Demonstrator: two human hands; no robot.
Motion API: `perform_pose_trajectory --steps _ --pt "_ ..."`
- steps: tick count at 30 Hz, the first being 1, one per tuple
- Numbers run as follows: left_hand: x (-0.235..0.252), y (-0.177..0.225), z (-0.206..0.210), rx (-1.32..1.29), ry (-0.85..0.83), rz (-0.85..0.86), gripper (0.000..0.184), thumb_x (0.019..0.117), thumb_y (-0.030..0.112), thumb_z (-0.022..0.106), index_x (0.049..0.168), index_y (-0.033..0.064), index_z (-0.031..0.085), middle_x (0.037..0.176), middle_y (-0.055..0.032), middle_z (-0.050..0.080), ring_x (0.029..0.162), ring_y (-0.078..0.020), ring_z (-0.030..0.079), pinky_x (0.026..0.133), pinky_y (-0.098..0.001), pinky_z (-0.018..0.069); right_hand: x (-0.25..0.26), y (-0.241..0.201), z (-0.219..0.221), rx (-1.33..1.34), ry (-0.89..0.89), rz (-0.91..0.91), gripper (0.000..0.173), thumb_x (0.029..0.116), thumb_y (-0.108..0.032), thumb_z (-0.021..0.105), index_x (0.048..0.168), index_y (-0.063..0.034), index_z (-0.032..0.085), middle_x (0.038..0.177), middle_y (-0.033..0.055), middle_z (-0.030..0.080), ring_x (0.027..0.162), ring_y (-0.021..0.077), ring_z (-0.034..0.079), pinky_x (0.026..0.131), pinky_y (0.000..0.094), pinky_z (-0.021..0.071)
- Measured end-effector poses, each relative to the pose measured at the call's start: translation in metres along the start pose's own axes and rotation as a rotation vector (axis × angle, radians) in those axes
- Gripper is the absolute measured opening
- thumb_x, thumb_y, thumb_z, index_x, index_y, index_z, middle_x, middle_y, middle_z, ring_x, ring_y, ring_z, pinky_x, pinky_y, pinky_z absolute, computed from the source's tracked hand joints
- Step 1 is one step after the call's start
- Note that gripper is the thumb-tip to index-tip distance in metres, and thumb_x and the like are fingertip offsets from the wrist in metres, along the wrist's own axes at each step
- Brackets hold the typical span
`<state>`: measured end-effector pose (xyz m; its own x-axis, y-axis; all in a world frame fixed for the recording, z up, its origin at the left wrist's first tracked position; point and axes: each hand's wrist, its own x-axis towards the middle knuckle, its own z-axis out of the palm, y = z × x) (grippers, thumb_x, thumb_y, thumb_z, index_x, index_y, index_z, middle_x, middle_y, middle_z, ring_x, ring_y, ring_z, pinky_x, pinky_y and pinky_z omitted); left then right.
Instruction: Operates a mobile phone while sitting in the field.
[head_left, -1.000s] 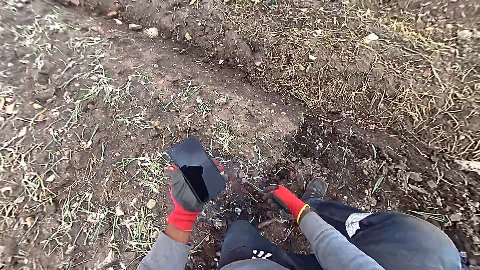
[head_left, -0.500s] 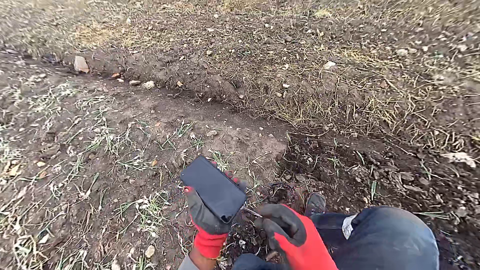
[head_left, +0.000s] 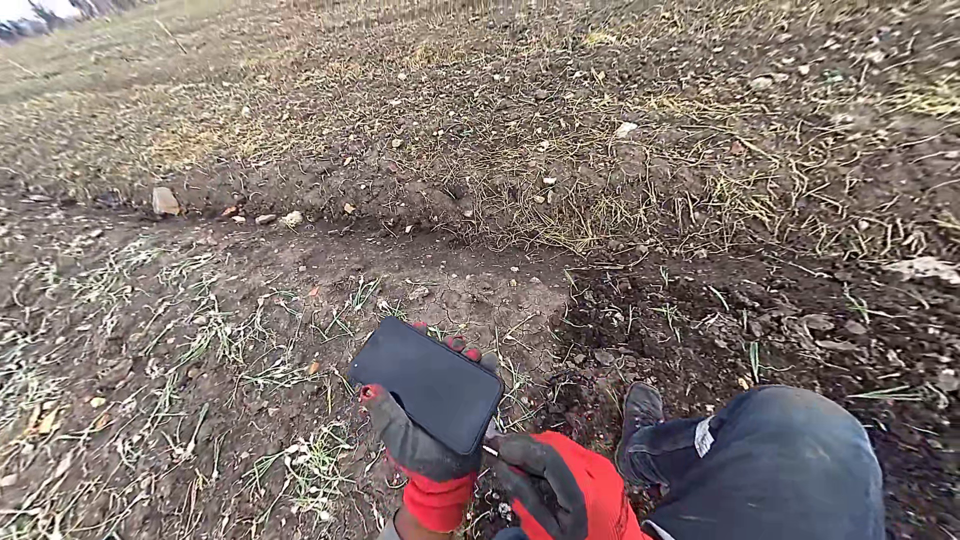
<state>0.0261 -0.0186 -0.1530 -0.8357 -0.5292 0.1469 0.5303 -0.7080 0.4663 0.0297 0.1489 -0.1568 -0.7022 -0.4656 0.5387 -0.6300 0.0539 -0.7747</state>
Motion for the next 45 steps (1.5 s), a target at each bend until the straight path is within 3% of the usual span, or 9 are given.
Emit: perform_pose_trajectory --steps 8,11,16,20,24,27,31,40,45 --pt "0.006 -0.012 0.002 -0.064 -0.130 -0.062 0.075 0.0931 0.073 0.052 0.146 0.0189 0.056 0.128 -0.0137 0.069 0.117 -0.0322 0.069 0.099 -0.0574 0.0552 -0.001 0.015 -0.005 -0.094 0.071 -0.062 0.012 0.0949 -0.012 0.072 0.105 -0.0057 0.076 0.105 0.0105 0.078 0.105 0.0209 0.074 0.098 0.0373 0.0584" --pt "0.008 -0.013 -0.003 -0.056 -0.125 -0.059 0.078 0.0919 0.076 0.050 0.147 0.0211 0.055 0.130 -0.0123 0.069 0.118 -0.0308 0.068 0.100 -0.0569 0.0550 -0.005 0.020 -0.003 -0.180 0.085 -0.065 0.014 0.0956 -0.020 0.072 0.108 -0.0149 0.076 0.110 0.0039 0.076 0.110 0.0150 0.069 0.100 0.0303 0.0545" --pt "0.000 -0.016 -0.005 -0.032 -0.086 -0.045 0.077 0.0872 0.080 0.053 0.140 0.0241 0.060 0.127 -0.0053 0.071 0.119 -0.0233 0.069 0.099 -0.0498 0.0567 0.000 0.011 0.003 -0.073 0.136 0.022 0.010 0.0919 -0.014 0.076 0.102 -0.0107 0.075 0.101 0.0075 0.077 0.098 0.0185 0.073 0.089 0.0347 0.0599" --pt "0.005 -0.011 0.001 0.053 -0.086 0.094 0.064 0.0932 0.067 0.056 0.126 0.0132 0.067 0.111 -0.0068 0.075 0.106 -0.0199 0.073 0.091 -0.0410 0.0605 0.009 0.005 0.006 0.125 0.171 0.131 0.014 0.0886 -0.010 0.080 0.097 -0.0038 0.071 0.095 0.0085 0.076 0.089 0.0159 0.075 0.081 0.0323 0.0647" --pt "-0.006 -0.004 -0.031 -0.154 -0.346 -0.194 0.067 0.0948 0.064 0.059 0.132 0.0094 0.066 0.128 -0.0168 0.070 0.122 -0.0316 0.066 0.105 -0.0509 0.0526 0.011 -0.007 0.011 0.245 0.162 0.188 0.017 0.0867 -0.008 0.081 0.095 -0.0021 0.067 0.090 0.0079 0.075 0.084 0.0136 0.075 0.078 0.0301 0.0645" --pt "-0.018 -0.003 -0.030 -0.030 -0.277 -0.139 0.061 0.0981 0.067 0.052 0.131 0.0173 0.067 0.124 -0.0046 0.073 0.119 -0.0176 0.069 0.102 -0.0379 0.0565 0.009 -0.011 0.015 0.251 0.187 0.214 0.020 0.0858 -0.008 0.081 0.096 -0.0010 0.066 0.089 0.0078 0.075 0.082 0.0127 0.074 0.075 0.0294 0.0647" --pt "0.004 -0.019 -0.035 -0.113 -0.335 -0.250 0.084 0.0853 0.080 0.057 0.129 0.0091 0.066 0.124 -0.0175 0.070 0.119 -0.0326 0.066 0.101 -0.0516 0.0527 0.016 -0.013 0.014 0.231 0.167 0.282 0.024 0.0848 -0.009 0.082 0.098 0.0020 0.064 0.089 0.0097 0.073 0.079 0.0139 0.073 0.071 0.0298 0.0651" --pt "0.019 0.004 -0.021 -0.338 -0.319 -0.524 0.087 0.0764 0.070 0.074 0.133 0.0053 0.066 0.127 -0.0185 0.069 0.120 -0.0336 0.067 0.106 -0.0510 0.0519 0.032 -0.018 -0.030 0.067 -0.012 0.171 0.027 0.0958 -0.024 0.067 0.109 0.0002 0.065 0.104 0.0114 0.074 0.101 0.0130 0.071 0.092 0.0305 0.0587" --pt "0.002 -0.006 -0.041 -0.144 -0.271 -0.266 0.064 0.0947 0.063 0.061 0.132 0.0108 0.067 0.128 -0.0174 0.070 0.120 -0.0320 0.068 0.103 -0.0500 0.0554 0.043 -0.017 -0.040 -0.259 -0.135 -0.101 0.045 0.0926 -0.040 0.070 0.130 -0.0162 0.062 0.121 0.0109 0.073 0.116 0.0286 0.067 0.100 0.0474 0.0529"
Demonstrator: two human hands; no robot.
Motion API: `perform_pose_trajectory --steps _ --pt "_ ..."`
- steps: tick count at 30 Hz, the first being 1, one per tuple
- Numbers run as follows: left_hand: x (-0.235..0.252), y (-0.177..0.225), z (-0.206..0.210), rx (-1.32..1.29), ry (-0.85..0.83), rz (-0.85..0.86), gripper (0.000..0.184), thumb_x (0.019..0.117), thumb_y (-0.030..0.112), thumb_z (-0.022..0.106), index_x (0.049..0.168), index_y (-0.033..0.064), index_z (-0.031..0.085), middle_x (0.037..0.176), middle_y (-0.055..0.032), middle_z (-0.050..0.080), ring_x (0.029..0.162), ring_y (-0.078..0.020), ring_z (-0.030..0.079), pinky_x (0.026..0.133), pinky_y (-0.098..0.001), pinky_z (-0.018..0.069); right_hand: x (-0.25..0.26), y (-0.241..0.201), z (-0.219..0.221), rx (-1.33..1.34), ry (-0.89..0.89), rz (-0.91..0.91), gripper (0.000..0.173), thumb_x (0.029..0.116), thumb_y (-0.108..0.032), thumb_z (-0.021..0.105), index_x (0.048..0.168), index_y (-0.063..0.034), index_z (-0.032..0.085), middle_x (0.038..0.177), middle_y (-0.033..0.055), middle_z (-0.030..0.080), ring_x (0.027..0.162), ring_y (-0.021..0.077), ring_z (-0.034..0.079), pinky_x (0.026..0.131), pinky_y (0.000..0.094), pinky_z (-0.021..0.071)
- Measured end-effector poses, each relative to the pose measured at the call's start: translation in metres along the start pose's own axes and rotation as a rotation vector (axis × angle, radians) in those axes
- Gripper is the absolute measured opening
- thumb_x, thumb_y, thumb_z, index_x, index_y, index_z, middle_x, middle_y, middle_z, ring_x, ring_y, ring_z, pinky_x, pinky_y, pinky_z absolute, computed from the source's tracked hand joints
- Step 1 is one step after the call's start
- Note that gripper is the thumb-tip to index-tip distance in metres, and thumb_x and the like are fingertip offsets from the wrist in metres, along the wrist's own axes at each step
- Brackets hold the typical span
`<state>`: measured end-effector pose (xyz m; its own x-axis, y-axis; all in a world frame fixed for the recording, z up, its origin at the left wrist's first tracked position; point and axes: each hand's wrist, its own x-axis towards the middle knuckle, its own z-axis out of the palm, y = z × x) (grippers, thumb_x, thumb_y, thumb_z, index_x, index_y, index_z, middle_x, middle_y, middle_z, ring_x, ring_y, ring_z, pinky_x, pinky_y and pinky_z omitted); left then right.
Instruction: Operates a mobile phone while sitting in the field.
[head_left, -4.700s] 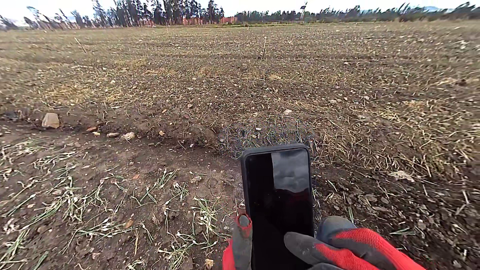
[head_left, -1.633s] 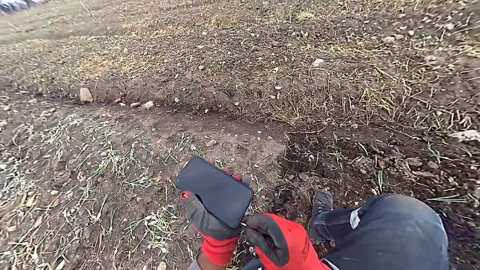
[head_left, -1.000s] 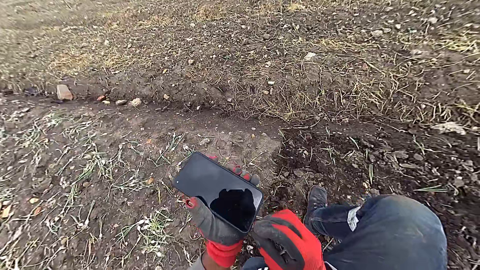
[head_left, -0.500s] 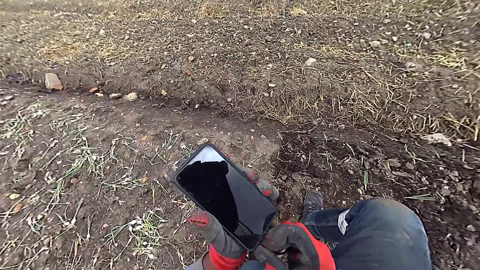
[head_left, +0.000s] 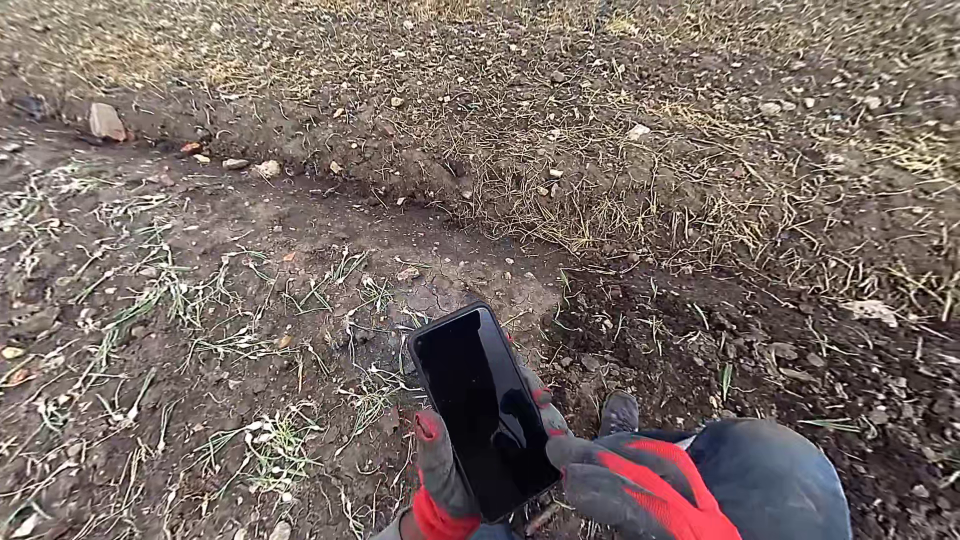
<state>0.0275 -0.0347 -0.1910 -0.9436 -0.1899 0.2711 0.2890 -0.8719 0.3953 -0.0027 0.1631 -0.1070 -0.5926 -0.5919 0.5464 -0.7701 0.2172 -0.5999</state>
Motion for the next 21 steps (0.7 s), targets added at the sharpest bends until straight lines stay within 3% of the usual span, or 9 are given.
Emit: perform_pose_trajectory --steps 3,6,10,13,17,21 --pt "0.005 -0.001 0.012 -0.053 -0.094 -0.078 0.065 0.0941 0.062 0.062 0.134 0.0109 0.067 0.132 -0.0145 0.069 0.124 -0.0276 0.065 0.108 -0.0453 0.0513 0.010 -0.007 0.006 -0.120 -0.117 -0.050 0.045 0.0957 -0.045 0.063 0.133 -0.0195 0.064 0.129 0.0070 0.071 0.118 0.0279 0.066 0.098 0.0468 0.0504" --pt "-0.003 -0.004 0.007 -0.052 -0.075 -0.109 0.066 0.0943 0.063 0.062 0.133 0.0095 0.066 0.132 -0.0148 0.068 0.126 -0.0266 0.064 0.110 -0.0441 0.0493 0.017 -0.013 0.003 -0.224 -0.207 -0.048 0.044 0.0971 -0.047 0.059 0.133 -0.0221 0.064 0.131 0.0042 0.070 0.117 0.0269 0.064 0.095 0.0464 0.0477" --pt "0.002 -0.004 0.005 0.030 -0.049 -0.069 0.068 0.0951 0.065 0.059 0.132 0.0081 0.067 0.130 -0.0171 0.069 0.123 -0.0304 0.065 0.108 -0.0488 0.0511 0.013 -0.009 -0.010 -0.171 -0.097 -0.054 0.048 0.0946 -0.051 0.061 0.133 -0.0214 0.063 0.125 0.0059 0.073 0.118 0.0267 0.064 0.099 0.0450 0.0477" --pt "0.003 0.000 0.018 0.006 -0.076 0.003 0.058 0.1003 0.058 0.055 0.135 0.0129 0.068 0.132 -0.0096 0.070 0.127 -0.0224 0.065 0.111 -0.0424 0.0496 0.010 -0.009 -0.017 -0.132 -0.031 -0.037 0.047 0.0960 -0.051 0.060 0.129 -0.0175 0.064 0.118 0.0089 0.074 0.117 0.0257 0.065 0.103 0.0411 0.0467" --pt "0.006 0.000 0.029 0.013 -0.050 0.009 0.056 0.0994 0.059 0.056 0.132 0.0152 0.070 0.130 -0.0101 0.072 0.125 -0.0244 0.066 0.109 -0.0451 0.0512 0.002 -0.005 -0.020 -0.136 -0.036 -0.025 0.045 0.0972 -0.049 0.058 0.128 -0.0171 0.064 0.119 0.0089 0.074 0.115 0.0250 0.065 0.102 0.0408 0.0462" --pt "0.004 -0.008 0.017 -0.059 -0.109 -0.149 0.075 0.0910 0.070 0.060 0.135 0.0099 0.065 0.133 -0.0185 0.067 0.125 -0.0343 0.064 0.107 -0.0525 0.0503 -0.011 -0.002 -0.021 -0.125 -0.058 -0.010 0.045 0.0963 -0.050 0.057 0.128 -0.0182 0.064 0.120 0.0085 0.074 0.116 0.0255 0.066 0.101 0.0419 0.0473"
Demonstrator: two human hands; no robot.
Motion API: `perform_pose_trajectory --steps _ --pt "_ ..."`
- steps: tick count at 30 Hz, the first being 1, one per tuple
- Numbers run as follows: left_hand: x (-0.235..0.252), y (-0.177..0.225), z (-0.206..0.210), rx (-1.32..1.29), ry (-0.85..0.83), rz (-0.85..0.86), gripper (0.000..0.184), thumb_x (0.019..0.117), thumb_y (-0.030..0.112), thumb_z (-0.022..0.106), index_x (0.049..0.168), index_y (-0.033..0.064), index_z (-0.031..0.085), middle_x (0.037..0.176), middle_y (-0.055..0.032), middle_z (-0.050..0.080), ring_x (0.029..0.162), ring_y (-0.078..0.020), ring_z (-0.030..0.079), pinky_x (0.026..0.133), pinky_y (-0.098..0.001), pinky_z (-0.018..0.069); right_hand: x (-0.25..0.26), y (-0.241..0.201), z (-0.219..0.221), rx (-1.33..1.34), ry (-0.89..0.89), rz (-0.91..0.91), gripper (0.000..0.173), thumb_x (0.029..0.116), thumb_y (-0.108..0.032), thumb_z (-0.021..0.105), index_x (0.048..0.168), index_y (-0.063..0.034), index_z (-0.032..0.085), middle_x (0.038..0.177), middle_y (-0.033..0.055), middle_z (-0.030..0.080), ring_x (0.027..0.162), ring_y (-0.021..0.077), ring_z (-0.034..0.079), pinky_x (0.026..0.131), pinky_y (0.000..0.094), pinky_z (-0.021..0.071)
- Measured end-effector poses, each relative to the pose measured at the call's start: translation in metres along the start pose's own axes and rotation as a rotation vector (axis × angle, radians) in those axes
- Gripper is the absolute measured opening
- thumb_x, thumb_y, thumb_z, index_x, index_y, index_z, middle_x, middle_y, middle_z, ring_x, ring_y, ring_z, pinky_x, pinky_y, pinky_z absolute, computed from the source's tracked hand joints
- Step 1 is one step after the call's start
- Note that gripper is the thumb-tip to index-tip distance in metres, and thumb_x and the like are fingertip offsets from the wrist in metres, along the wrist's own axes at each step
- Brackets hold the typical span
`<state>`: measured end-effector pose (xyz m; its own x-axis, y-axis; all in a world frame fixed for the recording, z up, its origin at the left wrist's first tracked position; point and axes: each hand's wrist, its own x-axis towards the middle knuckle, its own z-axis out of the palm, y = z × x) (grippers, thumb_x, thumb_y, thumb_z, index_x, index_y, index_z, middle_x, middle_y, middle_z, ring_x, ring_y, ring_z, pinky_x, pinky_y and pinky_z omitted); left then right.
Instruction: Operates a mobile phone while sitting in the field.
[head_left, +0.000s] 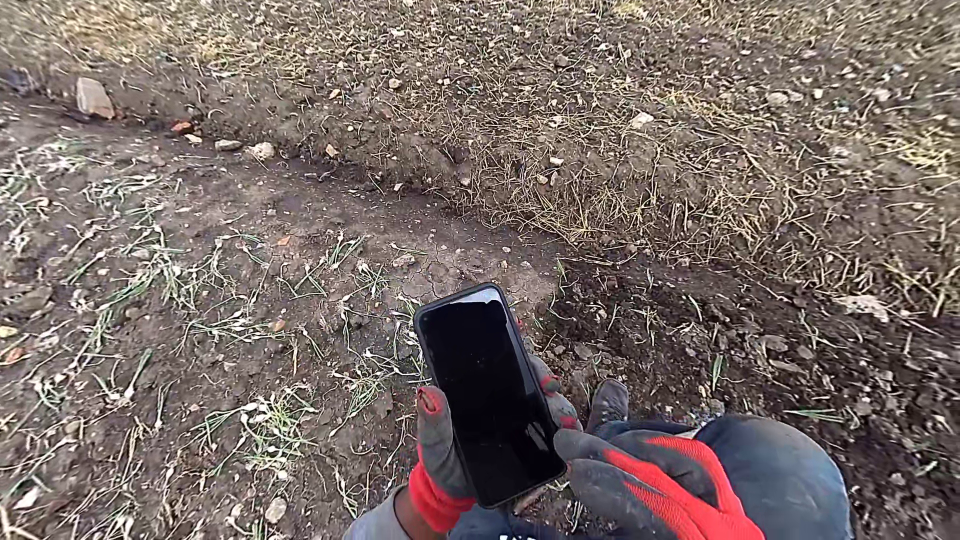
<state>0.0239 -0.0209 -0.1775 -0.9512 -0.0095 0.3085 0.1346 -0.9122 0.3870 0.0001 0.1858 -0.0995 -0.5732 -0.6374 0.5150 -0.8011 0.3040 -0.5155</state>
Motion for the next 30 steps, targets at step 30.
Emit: perform_pose_trajectory --steps 30 --pt "0.009 -0.002 0.016 0.066 0.012 0.011 0.062 0.0962 0.062 0.060 0.130 0.0107 0.068 0.125 -0.0143 0.072 0.118 -0.0267 0.069 0.104 -0.0454 0.0547 -0.027 0.009 0.003 0.337 0.243 0.293 0.045 0.1016 -0.043 0.053 0.129 -0.0072 0.061 0.123 0.0160 0.068 0.113 0.0260 0.065 0.093 0.0425 0.0555"
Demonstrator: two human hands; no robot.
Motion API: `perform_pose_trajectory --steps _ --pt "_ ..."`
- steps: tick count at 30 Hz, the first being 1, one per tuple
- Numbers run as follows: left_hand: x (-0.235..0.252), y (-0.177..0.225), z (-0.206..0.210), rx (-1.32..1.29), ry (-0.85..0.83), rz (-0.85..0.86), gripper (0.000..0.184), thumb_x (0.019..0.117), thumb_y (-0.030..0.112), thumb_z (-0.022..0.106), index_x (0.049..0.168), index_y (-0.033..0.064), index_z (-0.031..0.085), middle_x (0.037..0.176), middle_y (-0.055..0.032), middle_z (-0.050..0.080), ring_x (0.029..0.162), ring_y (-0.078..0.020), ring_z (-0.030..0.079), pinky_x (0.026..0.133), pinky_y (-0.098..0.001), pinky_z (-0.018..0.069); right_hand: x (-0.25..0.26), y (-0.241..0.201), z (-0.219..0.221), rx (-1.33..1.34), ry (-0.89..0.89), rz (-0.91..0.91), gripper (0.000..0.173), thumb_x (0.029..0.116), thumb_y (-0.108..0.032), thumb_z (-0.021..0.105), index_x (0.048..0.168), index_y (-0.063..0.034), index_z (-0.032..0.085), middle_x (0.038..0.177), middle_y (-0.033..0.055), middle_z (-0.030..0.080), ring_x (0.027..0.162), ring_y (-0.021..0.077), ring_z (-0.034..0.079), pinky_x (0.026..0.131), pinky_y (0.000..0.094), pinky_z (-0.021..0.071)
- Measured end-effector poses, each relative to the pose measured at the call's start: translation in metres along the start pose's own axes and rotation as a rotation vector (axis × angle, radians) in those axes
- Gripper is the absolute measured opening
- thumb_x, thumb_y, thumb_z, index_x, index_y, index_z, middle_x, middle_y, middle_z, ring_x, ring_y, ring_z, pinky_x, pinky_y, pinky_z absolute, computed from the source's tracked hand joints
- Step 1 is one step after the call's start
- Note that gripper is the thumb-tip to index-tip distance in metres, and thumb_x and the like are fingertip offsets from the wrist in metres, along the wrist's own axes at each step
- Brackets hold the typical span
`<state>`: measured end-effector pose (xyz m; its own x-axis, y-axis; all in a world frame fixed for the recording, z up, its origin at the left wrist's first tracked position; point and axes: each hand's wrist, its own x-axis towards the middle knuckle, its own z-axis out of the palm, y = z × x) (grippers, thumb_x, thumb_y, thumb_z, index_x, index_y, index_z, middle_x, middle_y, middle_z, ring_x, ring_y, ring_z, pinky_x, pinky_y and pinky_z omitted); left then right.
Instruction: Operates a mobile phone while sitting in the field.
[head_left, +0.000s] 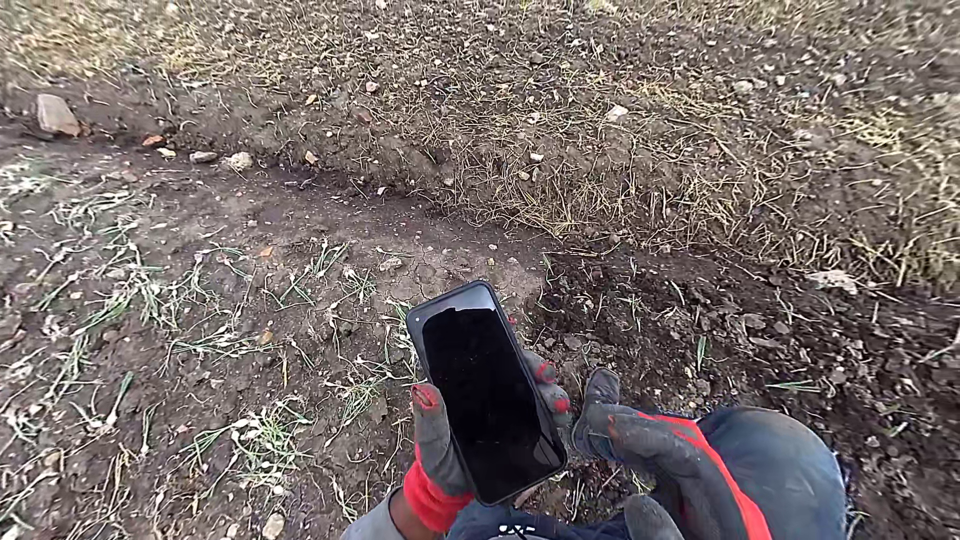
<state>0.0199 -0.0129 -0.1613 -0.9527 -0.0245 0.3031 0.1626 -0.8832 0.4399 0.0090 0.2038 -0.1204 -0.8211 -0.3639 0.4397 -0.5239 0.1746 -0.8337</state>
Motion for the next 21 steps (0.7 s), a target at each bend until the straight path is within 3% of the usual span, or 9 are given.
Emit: perform_pose_trajectory --steps 3,5,7,9,12,14,16,19,21 --pt "-0.004 -0.002 -0.006 0.373 0.185 0.230 0.048 0.1005 0.060 0.052 0.130 0.0272 0.070 0.124 0.0052 0.074 0.120 -0.0065 0.067 0.105 -0.0307 0.0548 0.007 -0.007 0.004 0.258 -0.046 0.237 0.047 0.1062 -0.038 0.050 0.127 0.0033 0.058 0.125 0.0134 0.067 0.110 0.0176 0.066 0.091 0.0352 0.0574" --pt "-0.010 -0.005 -0.016 0.589 0.243 0.262 0.047 0.1008 0.062 0.050 0.127 0.0279 0.068 0.123 0.0102 0.073 0.120 -0.0019 0.065 0.106 -0.0290 0.0531 0.010 -0.003 0.006 0.546 -0.124 0.433 0.053 0.1052 -0.040 0.051 0.132 0.0053 0.054 0.127 0.0105 0.066 0.109 0.0188 0.068 0.089 0.0372 0.0605" --pt "-0.021 -0.013 -0.018 0.692 0.297 0.155 0.058 0.0992 0.068 0.045 0.127 0.0224 0.066 0.120 0.0118 0.074 0.119 0.0033 0.064 0.107 -0.0250 0.0511 0.004 0.015 0.007 0.808 -0.241 0.507 0.062 0.1032 -0.047 0.053 0.142 0.0023 0.049 0.134 0.0133 0.063 0.114 0.0238 0.066 0.092 0.0426 0.0594" --pt "-0.028 -0.019 -0.013 0.668 0.243 0.036 0.070 0.0991 0.069 0.046 0.133 0.0098 0.061 0.122 0.0069 0.072 0.119 0.0037 0.062 0.108 -0.0237 0.0496 -0.003 0.026 0.009 0.993 -0.288 0.517 0.063 0.1015 -0.048 0.057 0.147 -0.0043 0.049 0.138 0.0092 0.061 0.121 0.0205 0.062 0.101 0.0427 0.0541" --pt "-0.026 -0.020 -0.011 0.542 0.077 0.012 0.066 0.0943 0.066 0.061 0.134 0.0136 0.063 0.127 0.0010 0.072 0.121 -0.0073 0.065 0.107 -0.0327 0.0522 -0.006 0.024 0.012 1.249 -0.292 0.537 0.052 0.1007 -0.042 0.060 0.143 -0.0133 0.055 0.135 0.0042 0.064 0.123 0.0161 0.062 0.105 0.0403 0.0516" --pt "-0.016 -0.016 -0.013 0.796 0.080 0.157 0.064 0.0964 0.068 0.055 0.131 0.0154 0.065 0.123 0.0059 0.073 0.118 -0.0028 0.065 0.105 -0.0279 0.0530 -0.004 0.020 0.017 1.339 -0.253 0.550 0.051 0.1003 -0.043 0.061 0.142 -0.0139 0.056 0.133 0.0060 0.066 0.120 0.0187 0.064 0.098 0.0412 0.0558" --pt "-0.004 -0.009 -0.011 1.035 0.144 0.240 0.076 0.0975 0.074 0.045 0.131 0.0096 0.066 0.123 0.0034 0.073 0.120 -0.0044 0.065 0.107 -0.0310 0.0528 -0.002 0.015 0.022 1.341 -0.226 0.536 0.053 0.1015 -0.048 0.057 0.143 -0.0153 0.054 0.134 0.0058 0.065 0.121 0.0199 0.064 0.098 0.0426 0.0564" --pt "0.002 0.000 -0.019 1.256 0.054 0.238 0.084 0.1018 0.070 0.040 0.141 -0.0033 0.056 0.133 -0.0107 0.068 0.128 -0.0142 0.062 0.113 -0.0380 0.0493 -0.001 0.010 0.027 1.349 -0.177 0.467 0.047 0.1060 -0.049 0.048 0.139 -0.0167 0.059 0.132 0.0040 0.067 0.123 0.0167 0.063 0.103 0.0402 0.0535" --pt "0.002 0.003 -0.016 1.439 -0.007 0.195 0.095 0.1008 0.073 0.036 0.140 -0.0116 0.052 0.133 -0.0211 0.066 0.128 -0.0197 0.062 0.113 -0.0408 0.0498 0.001 0.004 0.029 1.361 -0.117 0.505 0.046 0.1053 -0.051 0.048 0.132 -0.0171 0.064 0.126 0.0032 0.070 0.118 0.0146 0.066 0.100 0.0381 0.0550"
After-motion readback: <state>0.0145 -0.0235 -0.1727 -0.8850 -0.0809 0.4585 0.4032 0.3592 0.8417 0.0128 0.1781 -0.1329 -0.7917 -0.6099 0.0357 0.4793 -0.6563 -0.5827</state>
